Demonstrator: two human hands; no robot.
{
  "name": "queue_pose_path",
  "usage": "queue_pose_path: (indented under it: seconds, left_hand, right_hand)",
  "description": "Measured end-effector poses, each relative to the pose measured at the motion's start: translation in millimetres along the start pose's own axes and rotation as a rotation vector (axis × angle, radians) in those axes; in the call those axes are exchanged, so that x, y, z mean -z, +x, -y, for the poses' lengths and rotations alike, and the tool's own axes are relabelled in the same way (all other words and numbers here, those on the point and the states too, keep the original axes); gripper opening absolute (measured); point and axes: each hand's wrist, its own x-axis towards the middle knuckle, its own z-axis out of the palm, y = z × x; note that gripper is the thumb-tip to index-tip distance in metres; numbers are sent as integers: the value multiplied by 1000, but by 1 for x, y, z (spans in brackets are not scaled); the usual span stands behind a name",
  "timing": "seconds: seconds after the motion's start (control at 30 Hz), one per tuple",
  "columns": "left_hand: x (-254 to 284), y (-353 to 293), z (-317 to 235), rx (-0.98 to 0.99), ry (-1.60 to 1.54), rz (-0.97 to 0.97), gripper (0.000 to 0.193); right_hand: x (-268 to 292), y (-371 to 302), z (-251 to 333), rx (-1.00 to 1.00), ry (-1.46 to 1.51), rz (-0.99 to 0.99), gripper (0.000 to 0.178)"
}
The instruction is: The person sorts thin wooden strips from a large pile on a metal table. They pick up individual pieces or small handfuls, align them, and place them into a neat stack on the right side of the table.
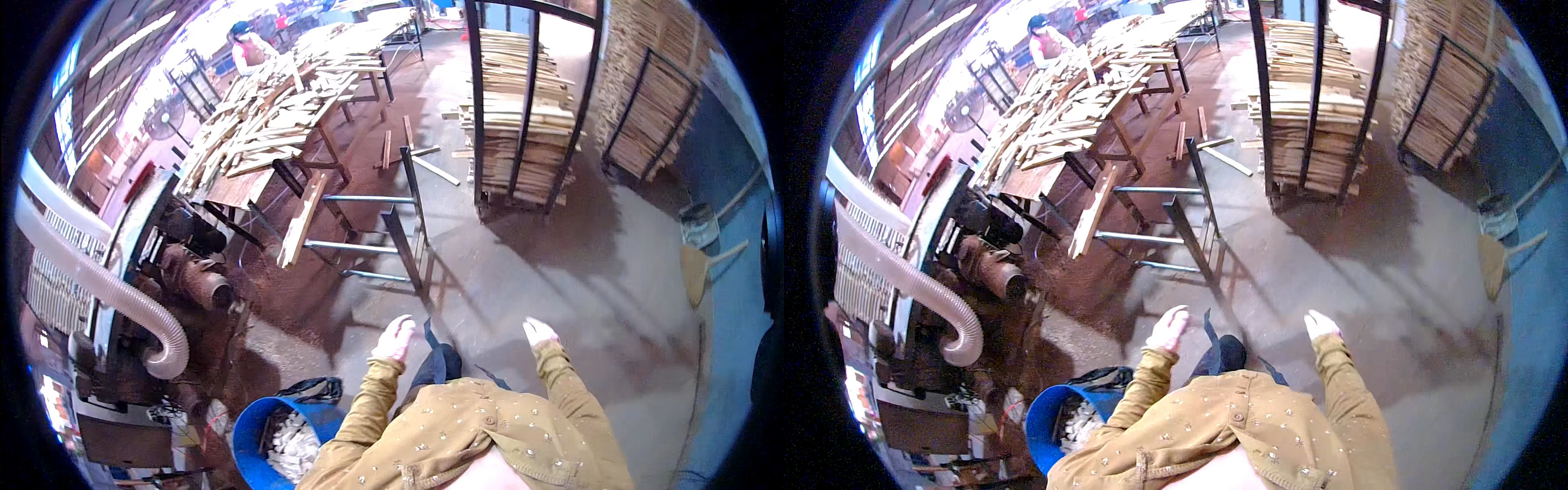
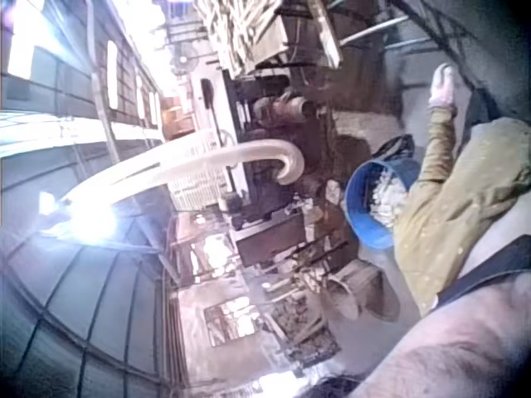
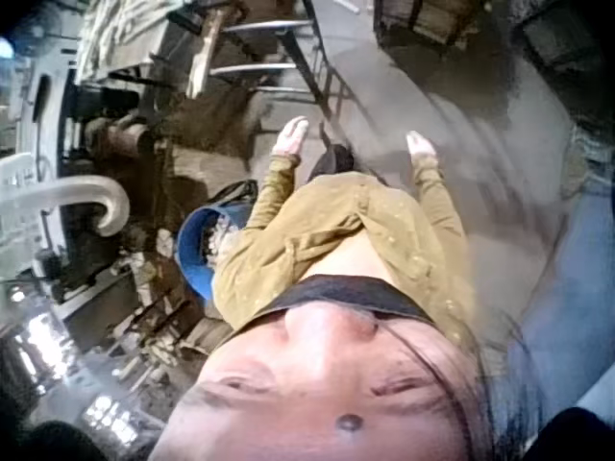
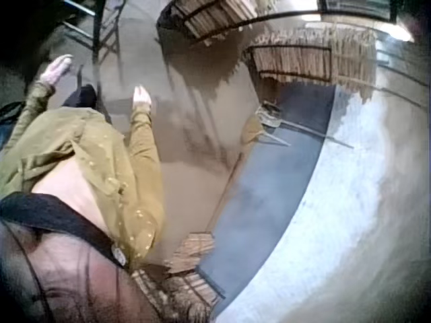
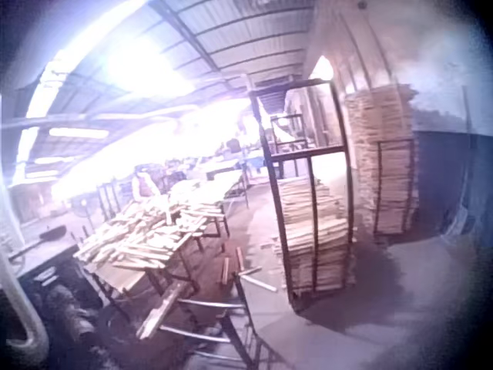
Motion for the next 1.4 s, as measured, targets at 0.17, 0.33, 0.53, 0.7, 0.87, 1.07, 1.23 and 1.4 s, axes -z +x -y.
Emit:
queue_pose_path:
  seconds: [0.17,0.33,0.53,0.7,0.87,1.07,1.23,1.4]
  left_hand:
    - [-66,210,-75,-50,-432,-143,41]
    - [-111,409,-207,-99,-360,-109,36]
    - [-218,590,-291,-345,-19,399,44]
    - [-216,726,-304,-214,-30,364,47]
    - [-169,857,-318,-119,-4,211,46]
    - [-66,1056,-378,-84,1011,-119,65]
    - [58,1247,-374,103,1389,-405,60]
    - [106,1339,-354,88,1507,-406,88]
  right_hand:
    - [91,229,95,365,-5,-271,39]
    - [114,336,191,388,85,-183,42]
    - [155,489,233,529,283,-140,41]
    - [197,597,370,820,28,-21,42]
    - [225,688,455,991,-85,229,45]
    - [193,772,477,279,406,-52,43]
    - [158,822,438,-297,1061,-324,48]
    - [156,891,518,134,132,-213,43]
